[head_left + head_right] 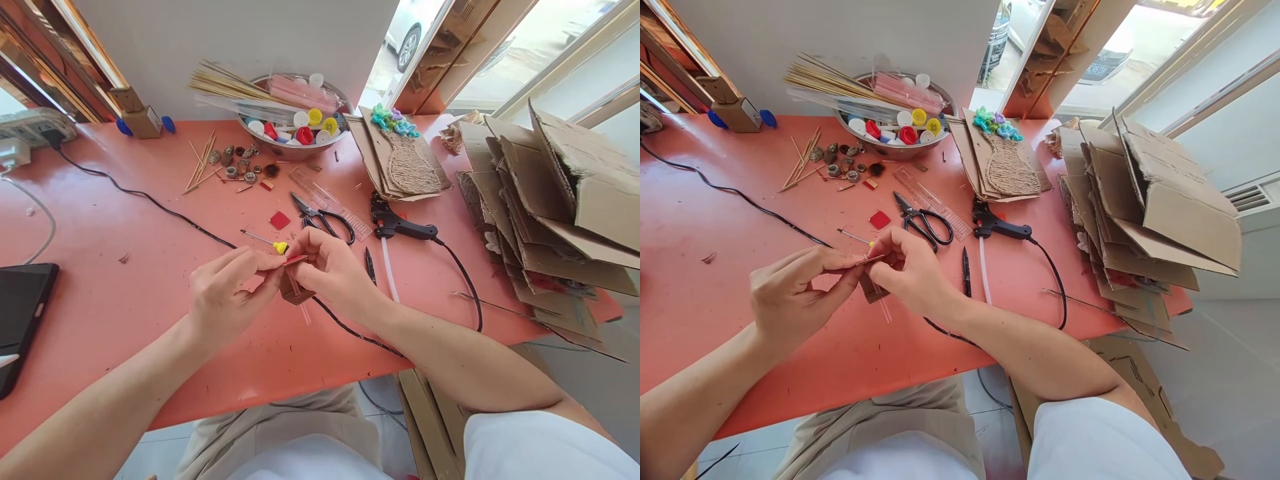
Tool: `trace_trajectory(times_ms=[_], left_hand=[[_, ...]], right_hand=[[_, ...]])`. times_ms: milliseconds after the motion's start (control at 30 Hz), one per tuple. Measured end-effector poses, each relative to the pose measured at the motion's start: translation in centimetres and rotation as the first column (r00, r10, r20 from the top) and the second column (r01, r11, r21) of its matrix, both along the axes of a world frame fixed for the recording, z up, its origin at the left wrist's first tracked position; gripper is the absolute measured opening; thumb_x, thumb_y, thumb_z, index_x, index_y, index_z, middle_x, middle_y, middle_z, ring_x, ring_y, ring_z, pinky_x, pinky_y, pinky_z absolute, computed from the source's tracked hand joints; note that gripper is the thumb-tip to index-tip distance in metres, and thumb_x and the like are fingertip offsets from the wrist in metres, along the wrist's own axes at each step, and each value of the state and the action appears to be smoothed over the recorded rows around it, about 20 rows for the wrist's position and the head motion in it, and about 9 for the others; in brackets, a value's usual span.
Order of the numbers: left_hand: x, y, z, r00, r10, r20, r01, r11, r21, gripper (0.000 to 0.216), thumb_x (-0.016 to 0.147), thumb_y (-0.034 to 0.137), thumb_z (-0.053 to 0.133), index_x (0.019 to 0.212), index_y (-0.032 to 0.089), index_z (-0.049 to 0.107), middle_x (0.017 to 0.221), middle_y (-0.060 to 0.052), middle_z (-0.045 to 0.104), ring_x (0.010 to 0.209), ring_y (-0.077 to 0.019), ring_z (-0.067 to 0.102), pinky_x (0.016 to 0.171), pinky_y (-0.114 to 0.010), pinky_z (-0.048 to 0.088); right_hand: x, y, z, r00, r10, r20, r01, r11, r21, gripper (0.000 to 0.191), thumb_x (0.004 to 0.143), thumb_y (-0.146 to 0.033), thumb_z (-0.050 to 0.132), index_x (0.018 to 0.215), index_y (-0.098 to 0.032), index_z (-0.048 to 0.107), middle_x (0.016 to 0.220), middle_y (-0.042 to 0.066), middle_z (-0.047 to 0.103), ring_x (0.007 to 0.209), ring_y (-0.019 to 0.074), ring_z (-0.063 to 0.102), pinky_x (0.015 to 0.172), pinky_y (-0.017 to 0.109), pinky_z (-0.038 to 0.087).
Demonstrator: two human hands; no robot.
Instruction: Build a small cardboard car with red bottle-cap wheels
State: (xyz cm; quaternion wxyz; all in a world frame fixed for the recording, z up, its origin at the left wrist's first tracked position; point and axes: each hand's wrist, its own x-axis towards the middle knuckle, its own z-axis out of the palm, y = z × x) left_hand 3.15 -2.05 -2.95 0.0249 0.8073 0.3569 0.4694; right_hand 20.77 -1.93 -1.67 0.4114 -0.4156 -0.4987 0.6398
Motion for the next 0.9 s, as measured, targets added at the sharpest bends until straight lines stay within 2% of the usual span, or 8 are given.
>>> trace_trajectory(times_ms=[100, 300, 367, 500, 600, 700, 900], left_hand=[[0.2, -0.4, 0.4, 0.999, 0.025, -0.032, -0.024, 0.999, 0.034, 0.023, 0.090, 0.007, 0.064, 0.081, 0.027, 0.072, 0.067, 0.007, 0.079, 0.050, -0.0112, 0.072, 0.044, -0.018, 0.050], [0.2, -0.7, 0.7, 0.997, 0.048, -0.052, -0.044, 0.996, 0.076, 0.024, 0.090, 0.007, 0.066, 0.078, 0.028, 0.070, 0.060, 0.009, 0.075, 0.043, -0.0099, 0.066, 0.042, -0.018, 0.048], [0.1, -0.8, 0.7, 0.998, 0.046, -0.034, -0.045, 0.999, 0.024, 0.024, 0.090, 0.008, 0.066, 0.080, 0.029, 0.072, 0.063, 0.008, 0.076, 0.046, -0.0104, 0.067, 0.042, -0.019, 0.048], [0.0, -0.9, 0.9, 0.999, 0.045, 0.004, -0.044, 0.980, -0.193, 0.027, 0.096, 0.016, 0.061, 0.083, 0.034, 0.076, 0.072, 0.006, 0.080, 0.057, -0.0140, 0.074, 0.048, -0.023, 0.054], [0.0, -1.0, 0.9, 0.998, 0.030, 0.049, -0.014, 0.958, -0.287, 0.027, 0.095, 0.016, 0.061, 0.084, 0.035, 0.078, 0.077, 0.005, 0.082, 0.063, -0.0163, 0.078, 0.051, -0.025, 0.058], [0.1, -1.1, 0.9, 0.998, 0.026, 0.061, -0.007, 0.954, -0.301, 0.028, 0.094, 0.014, 0.061, 0.084, 0.035, 0.077, 0.079, 0.005, 0.083, 0.063, -0.0157, 0.078, 0.051, -0.024, 0.058], [0.3, -1.4, 0.9, 0.996, 0.048, 0.070, -0.030, 0.969, -0.245, 0.029, 0.093, 0.011, 0.060, 0.081, 0.033, 0.076, 0.072, 0.005, 0.081, 0.058, -0.0137, 0.075, 0.050, -0.022, 0.055]], right_hand=[[-0.4, -0.4, 0.0, 0.996, -0.004, -0.093, 0.000, 0.999, -0.037, 0.013, 0.066, -0.019, 0.055, 0.077, -0.023, 0.051, 0.058, -0.012, 0.052, 0.049, 0.0070, 0.051, 0.045, 0.020, 0.042], [-0.5, -0.8, 0.0, 0.988, -0.017, -0.153, 0.011, 0.999, -0.044, 0.016, 0.065, -0.015, 0.055, 0.077, -0.023, 0.049, 0.060, -0.013, 0.055, 0.045, 0.0060, 0.054, 0.043, 0.019, 0.044], [-0.3, -0.7, 0.1, 0.993, -0.006, -0.122, 0.003, 1.000, -0.028, 0.015, 0.067, -0.015, 0.057, 0.079, -0.022, 0.050, 0.062, -0.011, 0.058, 0.048, 0.0071, 0.056, 0.044, 0.019, 0.044], [0.2, -0.4, 0.3, 0.999, 0.032, -0.034, -0.031, 0.999, 0.007, 0.015, 0.072, -0.017, 0.065, 0.079, -0.022, 0.052, 0.066, -0.007, 0.061, 0.060, 0.0098, 0.061, 0.052, 0.023, 0.053], [0.4, -0.3, 0.4, 0.996, 0.051, -0.073, -0.051, 0.999, -0.007, 0.017, 0.073, -0.016, 0.065, 0.080, -0.023, 0.051, 0.065, -0.009, 0.059, 0.058, 0.0094, 0.059, 0.052, 0.024, 0.053], [0.2, -0.4, 0.3, 0.989, 0.045, -0.139, -0.048, 0.999, -0.020, 0.018, 0.072, -0.014, 0.066, 0.080, -0.022, 0.051, 0.065, -0.009, 0.057, 0.056, 0.0081, 0.056, 0.048, 0.021, 0.048], [-0.2, -0.8, 0.0, 0.985, 0.020, -0.172, -0.027, 0.999, -0.041, 0.021, 0.072, -0.012, 0.064, 0.081, -0.024, 0.049, 0.064, -0.011, 0.055, 0.053, 0.0075, 0.053, 0.050, 0.023, 0.048]])
